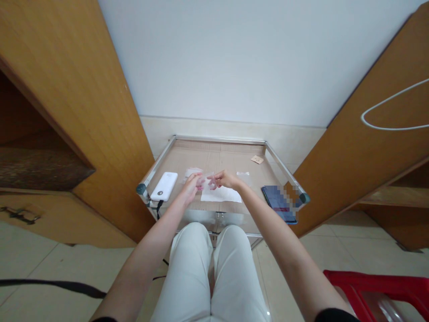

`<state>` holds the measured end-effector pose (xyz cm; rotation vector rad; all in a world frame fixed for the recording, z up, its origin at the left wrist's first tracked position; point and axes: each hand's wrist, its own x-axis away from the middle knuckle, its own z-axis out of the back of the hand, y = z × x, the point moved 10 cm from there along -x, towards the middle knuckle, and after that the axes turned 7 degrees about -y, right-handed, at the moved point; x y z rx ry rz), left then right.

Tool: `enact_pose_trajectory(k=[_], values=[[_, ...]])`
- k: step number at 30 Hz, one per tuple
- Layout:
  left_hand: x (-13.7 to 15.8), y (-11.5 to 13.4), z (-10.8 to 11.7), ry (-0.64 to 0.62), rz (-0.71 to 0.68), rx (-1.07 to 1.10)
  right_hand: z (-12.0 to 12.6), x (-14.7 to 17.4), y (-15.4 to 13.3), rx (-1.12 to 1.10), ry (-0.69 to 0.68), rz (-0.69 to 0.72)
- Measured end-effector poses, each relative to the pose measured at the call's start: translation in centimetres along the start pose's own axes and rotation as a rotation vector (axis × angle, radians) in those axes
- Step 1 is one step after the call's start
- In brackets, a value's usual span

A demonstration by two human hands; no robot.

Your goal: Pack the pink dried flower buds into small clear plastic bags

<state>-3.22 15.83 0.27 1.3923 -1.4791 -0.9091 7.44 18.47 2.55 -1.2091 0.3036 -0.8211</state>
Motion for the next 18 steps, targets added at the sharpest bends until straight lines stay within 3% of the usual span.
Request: enact_pose_trajectory(k=[9, 18], values=[[0.3, 1.1, 1.1, -0.021, -0.123, -0.287, 0.5, 0.3, 1.1, -0.119, -0.015, -0.039], [0.2, 2.8, -2.5, -0.238, -0.360, -0.767, -1.0, 0.2, 1.0, -0.149, -0.080, -0.069]])
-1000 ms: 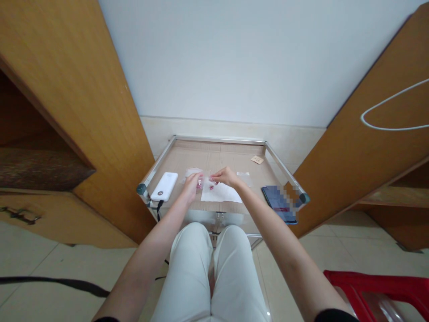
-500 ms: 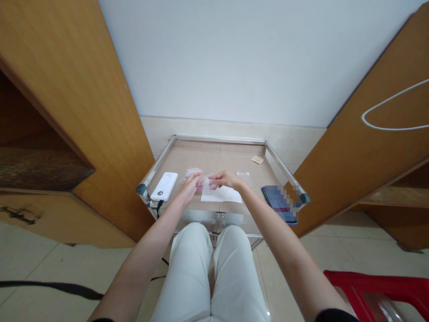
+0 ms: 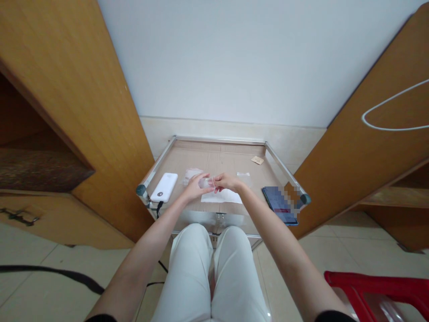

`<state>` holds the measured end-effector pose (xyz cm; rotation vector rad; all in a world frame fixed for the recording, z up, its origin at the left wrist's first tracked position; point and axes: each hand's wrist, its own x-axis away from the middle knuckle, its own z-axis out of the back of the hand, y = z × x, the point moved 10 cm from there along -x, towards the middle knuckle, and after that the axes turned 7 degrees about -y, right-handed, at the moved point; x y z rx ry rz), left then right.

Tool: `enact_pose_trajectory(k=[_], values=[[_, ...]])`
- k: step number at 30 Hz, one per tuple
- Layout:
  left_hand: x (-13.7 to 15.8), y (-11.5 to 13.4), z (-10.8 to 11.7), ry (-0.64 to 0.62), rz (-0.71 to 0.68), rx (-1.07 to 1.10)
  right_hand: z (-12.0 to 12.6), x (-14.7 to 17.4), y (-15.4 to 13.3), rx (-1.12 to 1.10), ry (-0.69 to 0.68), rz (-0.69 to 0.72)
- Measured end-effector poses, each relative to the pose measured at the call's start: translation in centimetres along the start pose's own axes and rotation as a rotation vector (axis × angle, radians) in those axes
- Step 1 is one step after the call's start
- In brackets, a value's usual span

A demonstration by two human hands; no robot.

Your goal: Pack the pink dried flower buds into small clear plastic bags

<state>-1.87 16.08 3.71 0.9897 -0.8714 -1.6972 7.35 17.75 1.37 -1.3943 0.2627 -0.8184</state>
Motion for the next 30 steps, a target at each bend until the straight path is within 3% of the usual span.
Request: enact_pose_trajectory(k=[6, 15, 23, 26, 30], values=[[-0.7, 0.5, -1.0, -0.098, 0.011, 0.058, -0.7, -0.1, 0.0, -0.035, -0.014, 0.027], [-0.6, 0.1, -0.9, -0.027, -0.041, -0.004, -0.5, -0.7, 1.6, -0.092, 0.012, -0.007], [-1.1, -0.9, 1.1, 0.071, 0.039, 0.020, 0.6, -0.5, 1.8, -0.229, 0.030, -0.010], [-1.4, -0.8, 1.4, 0.061, 0.006, -0.023, 1.9, -0.5, 2.3, -0.277, 0.120, 0.015], [-1.7, -0.6, 1.2, 0.017, -0.053, -0.110, 4.5, -0.6, 3.6, -0.363, 0.418, 0.120]])
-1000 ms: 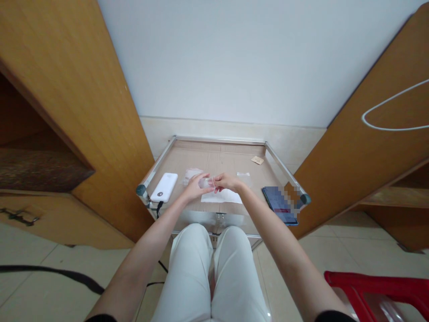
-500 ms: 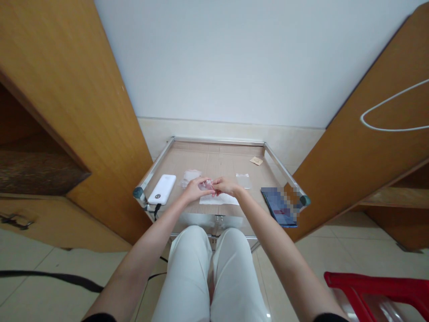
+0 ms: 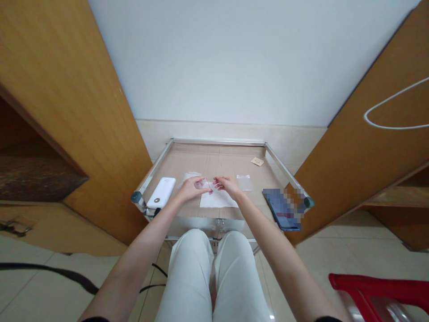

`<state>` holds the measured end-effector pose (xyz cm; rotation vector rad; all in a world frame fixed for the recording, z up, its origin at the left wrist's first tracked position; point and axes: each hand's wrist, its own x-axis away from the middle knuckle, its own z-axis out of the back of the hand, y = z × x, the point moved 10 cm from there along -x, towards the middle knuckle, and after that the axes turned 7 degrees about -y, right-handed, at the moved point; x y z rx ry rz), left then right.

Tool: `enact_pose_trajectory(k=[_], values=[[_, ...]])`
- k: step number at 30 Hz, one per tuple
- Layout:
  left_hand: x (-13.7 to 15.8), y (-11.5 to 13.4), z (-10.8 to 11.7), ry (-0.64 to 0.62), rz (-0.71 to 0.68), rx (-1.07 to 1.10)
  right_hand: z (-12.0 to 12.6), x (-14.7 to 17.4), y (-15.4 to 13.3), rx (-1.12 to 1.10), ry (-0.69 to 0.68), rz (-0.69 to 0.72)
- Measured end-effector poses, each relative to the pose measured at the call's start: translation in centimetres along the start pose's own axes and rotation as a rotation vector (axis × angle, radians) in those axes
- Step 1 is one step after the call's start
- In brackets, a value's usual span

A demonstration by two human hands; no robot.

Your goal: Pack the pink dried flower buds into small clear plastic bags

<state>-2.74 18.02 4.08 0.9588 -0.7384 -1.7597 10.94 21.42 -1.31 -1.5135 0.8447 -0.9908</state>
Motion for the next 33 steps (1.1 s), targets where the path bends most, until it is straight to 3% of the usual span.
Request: enact_pose_trajectory(k=[4, 10, 14, 20, 33], values=[[-0.4, 0.2, -0.6, -0.046, -0.023, -0.019, 1.6, -0.6, 1.4, -0.082, 0.255, 0.087], [-1.1, 0.3, -2.0, -0.146, -0.043, -0.071, 1.5, -1.6, 3.4, -0.272, 0.371, 0.139], [-1.8, 0.8, -3.0, -0.223, -0.094, -0.209, 1.2, -2.5, 4.3, -0.463, 0.400, 0.191], [-2.5, 0.6, -5.8, -0.481, -0.120, -0.639, 0.6, -3.8, 5.2, -0.669, 0.402, 0.275], [-3.7, 0.5, -7.4, -0.595, -0.156, -0.832, 0.7, -3.7, 6.2, -0.487, 0.428, 0.252]])
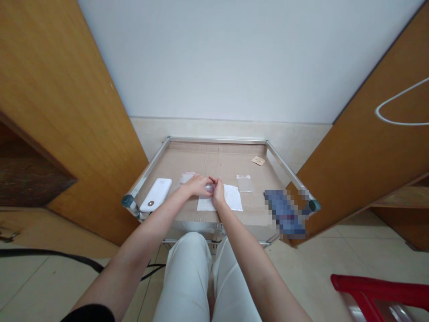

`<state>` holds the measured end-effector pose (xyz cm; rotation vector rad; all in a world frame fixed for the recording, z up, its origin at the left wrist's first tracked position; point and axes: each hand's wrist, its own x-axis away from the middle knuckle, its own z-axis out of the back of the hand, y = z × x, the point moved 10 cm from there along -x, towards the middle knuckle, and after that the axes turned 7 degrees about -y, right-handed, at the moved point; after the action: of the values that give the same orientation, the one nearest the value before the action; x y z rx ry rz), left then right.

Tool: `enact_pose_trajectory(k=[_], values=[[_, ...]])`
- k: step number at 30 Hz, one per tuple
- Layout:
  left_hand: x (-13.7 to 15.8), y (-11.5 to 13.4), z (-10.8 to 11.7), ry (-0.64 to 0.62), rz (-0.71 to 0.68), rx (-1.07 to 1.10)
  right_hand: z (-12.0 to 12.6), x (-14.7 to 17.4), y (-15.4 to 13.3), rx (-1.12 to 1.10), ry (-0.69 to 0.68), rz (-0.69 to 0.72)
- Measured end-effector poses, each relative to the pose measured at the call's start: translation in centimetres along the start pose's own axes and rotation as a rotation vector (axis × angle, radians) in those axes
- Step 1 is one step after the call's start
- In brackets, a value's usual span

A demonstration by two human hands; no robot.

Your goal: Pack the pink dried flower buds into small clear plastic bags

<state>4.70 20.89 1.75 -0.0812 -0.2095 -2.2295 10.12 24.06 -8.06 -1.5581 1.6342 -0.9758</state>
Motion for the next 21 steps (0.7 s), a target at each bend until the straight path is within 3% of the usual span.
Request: enact_pose_trajectory(k=[21], values=[[-0.2, 1.4, 1.4, -0.081, 0.067, -0.177, 1.6, 0.3, -1.0, 0.055, 0.139, 0.105]])
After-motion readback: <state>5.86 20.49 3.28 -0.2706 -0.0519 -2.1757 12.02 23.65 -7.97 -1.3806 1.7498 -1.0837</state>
